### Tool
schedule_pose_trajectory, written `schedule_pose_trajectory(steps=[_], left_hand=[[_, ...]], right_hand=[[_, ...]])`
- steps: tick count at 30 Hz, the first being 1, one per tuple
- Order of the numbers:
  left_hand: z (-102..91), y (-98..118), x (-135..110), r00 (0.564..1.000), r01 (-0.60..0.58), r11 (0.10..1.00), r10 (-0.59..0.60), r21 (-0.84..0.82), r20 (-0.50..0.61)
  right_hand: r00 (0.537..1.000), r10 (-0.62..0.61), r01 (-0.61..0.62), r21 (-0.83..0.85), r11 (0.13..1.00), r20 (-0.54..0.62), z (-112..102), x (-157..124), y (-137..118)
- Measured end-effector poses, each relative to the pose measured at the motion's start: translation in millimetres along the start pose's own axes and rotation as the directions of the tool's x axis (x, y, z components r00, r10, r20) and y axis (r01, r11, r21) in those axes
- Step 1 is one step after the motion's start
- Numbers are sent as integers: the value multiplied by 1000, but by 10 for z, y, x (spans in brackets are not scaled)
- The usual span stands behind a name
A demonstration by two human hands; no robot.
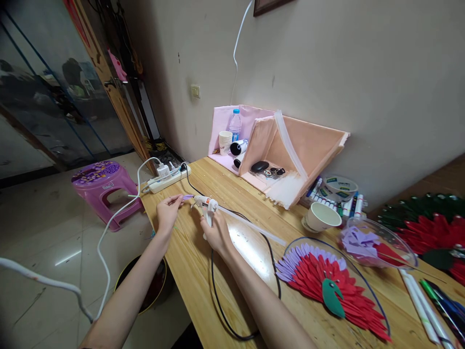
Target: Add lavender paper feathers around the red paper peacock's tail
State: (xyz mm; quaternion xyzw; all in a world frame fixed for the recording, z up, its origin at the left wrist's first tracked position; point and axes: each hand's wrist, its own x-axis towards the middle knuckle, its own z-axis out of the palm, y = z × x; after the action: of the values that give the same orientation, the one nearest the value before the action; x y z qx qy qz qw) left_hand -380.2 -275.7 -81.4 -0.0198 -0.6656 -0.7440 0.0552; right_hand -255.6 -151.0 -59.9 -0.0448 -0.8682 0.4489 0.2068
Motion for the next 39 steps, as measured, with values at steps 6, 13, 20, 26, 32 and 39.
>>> schedule_pose_trajectory(steps=[6, 13, 20, 26, 32, 39], left_hand=[[3, 41, -11, 999, 12, 998, -15, -59, -45], [31, 166, -101, 1000, -21, 994, 20, -110, -15], [92, 436, -472, 987, 23, 987, 2, -156, 158], [202, 642, -858, 925, 133, 982, -73, -137, 374], [346, 781, -1096, 888, 151, 979, -72, -139, 454], [488, 746, -1115, 881, 181, 966, -75, -186, 468]], right_hand=[[991, 54, -50, 41, 998, -120, -69, 59, 49], [990, 17, -50, -229, 972, -143, -246, 548, 320], [992, 78, -111, -369, 923, -103, -303, 830, 567], [986, 136, -162, -417, 895, -92, -329, 797, 489], [970, 197, -241, -428, 871, -145, -227, 760, 241], [938, 277, -342, -427, 837, -209, 56, 741, 79]])
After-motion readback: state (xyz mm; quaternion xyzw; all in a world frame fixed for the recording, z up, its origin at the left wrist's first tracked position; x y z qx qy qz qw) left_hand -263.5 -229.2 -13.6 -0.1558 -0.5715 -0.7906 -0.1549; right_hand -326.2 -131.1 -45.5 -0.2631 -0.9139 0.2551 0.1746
